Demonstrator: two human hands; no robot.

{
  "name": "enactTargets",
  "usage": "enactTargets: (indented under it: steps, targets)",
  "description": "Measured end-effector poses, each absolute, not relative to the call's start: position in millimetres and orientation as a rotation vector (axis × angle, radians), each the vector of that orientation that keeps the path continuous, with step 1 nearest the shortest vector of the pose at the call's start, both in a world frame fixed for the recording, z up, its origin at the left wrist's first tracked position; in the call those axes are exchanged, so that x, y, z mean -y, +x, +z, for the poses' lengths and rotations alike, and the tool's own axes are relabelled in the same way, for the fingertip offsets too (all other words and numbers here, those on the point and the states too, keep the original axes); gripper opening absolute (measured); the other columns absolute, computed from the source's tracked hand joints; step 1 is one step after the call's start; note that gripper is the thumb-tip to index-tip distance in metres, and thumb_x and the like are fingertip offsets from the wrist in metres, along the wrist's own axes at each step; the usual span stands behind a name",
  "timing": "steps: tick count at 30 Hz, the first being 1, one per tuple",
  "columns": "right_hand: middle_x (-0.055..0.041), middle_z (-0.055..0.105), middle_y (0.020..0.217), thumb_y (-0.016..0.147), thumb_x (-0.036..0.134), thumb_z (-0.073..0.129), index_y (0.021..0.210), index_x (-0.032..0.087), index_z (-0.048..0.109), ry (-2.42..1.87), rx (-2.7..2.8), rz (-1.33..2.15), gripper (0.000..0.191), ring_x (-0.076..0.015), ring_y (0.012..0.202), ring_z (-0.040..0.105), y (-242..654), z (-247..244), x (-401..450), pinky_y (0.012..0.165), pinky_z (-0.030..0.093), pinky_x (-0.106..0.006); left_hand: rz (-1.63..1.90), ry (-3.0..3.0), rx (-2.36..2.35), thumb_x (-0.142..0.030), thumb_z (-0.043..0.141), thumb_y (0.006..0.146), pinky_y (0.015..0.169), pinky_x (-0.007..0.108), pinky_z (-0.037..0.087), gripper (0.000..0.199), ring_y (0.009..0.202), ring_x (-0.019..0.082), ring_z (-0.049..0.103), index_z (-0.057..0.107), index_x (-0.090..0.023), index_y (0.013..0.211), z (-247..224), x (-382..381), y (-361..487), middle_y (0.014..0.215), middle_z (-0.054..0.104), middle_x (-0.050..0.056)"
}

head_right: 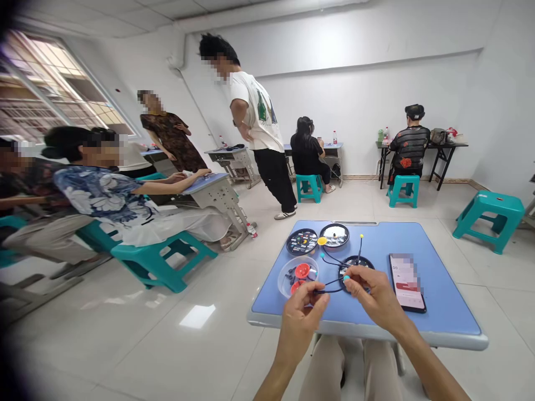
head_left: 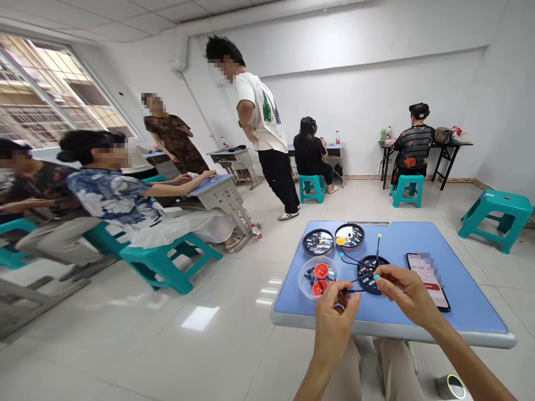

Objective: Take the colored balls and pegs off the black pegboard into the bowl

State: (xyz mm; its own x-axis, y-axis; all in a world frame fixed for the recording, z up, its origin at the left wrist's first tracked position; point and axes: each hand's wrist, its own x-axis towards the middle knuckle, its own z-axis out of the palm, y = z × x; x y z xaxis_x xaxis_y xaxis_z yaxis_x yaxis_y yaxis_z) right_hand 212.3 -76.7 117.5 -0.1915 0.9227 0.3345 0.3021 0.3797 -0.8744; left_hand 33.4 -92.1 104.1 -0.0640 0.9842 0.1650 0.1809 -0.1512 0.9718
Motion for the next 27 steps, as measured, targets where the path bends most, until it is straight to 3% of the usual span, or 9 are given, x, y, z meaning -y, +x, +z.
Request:
enactTargets:
  steps: [2,4,8,14,27]
  targets:
    - [0.0005,0.055,0.068,0.093,0.044,0.053,0.090,0.018,0.063,-1.066,1.710,0.923,0.028,-0.0105,0.056,0.047,209.8,116.2,78.2,0.051,0.042,-0.022,1.265,1.718,-1.317,-0.037,0.068,0.078,0.060,0.025,0.051,0.020,0.069,0.013,0.061,0.070,-0.020,0.088,109.5,93.0,28.0,0.087,0.065,0.004]
    - [0.0005,0.055,0.068,0.094,0.043,0.049,0.090,0.018,0.063,-1.038,1.715,0.982,0.028,-0.0105,0.056,0.047,206.0,114.3,79.8,0.051,0.041,-0.022,1.195,2.008,-1.291,-0.034,0.064,0.084,0.068,0.027,0.051,0.015,0.075,0.015,0.061,0.072,-0.022,0.088,114.0,94.3,22.8,0.085,0.067,0.003]
    - [0.0007,0.056,0.068,0.092,0.037,0.051,0.086,0.019,0.062,-1.068,1.820,0.857,0.022,-0.0121,0.061,0.049,193.7,110.4,84.2,0.057,0.041,-0.023,1.070,2.326,-1.334,-0.027,0.049,0.094,0.060,0.025,0.043,0.026,0.061,0.013,0.055,0.073,-0.022,0.084,113.8,100.9,13.0,0.064,0.063,0.000]
    - [0.0017,0.053,0.064,0.090,0.033,0.054,0.076,0.018,0.062,-1.049,1.942,0.844,0.022,-0.0116,0.059,0.043,170.9,112.2,87.1,0.058,0.035,-0.024,1.048,2.331,-1.436,-0.021,0.052,0.091,0.053,0.023,0.037,0.029,0.055,0.012,0.052,0.067,-0.019,0.067,108.3,116.5,-7.8,0.057,0.058,0.000]
    - [0.0026,0.042,0.053,0.083,0.037,0.055,0.054,0.017,0.054,-0.908,1.906,1.099,0.036,-0.0096,0.054,0.034,115.0,130.1,56.4,0.050,0.026,-0.024,0.877,2.172,-1.485,-0.023,0.047,0.089,0.049,0.024,0.029,0.036,0.050,0.011,0.044,0.060,-0.021,0.055,139.1,119.1,-69.4,0.052,0.051,-0.001]
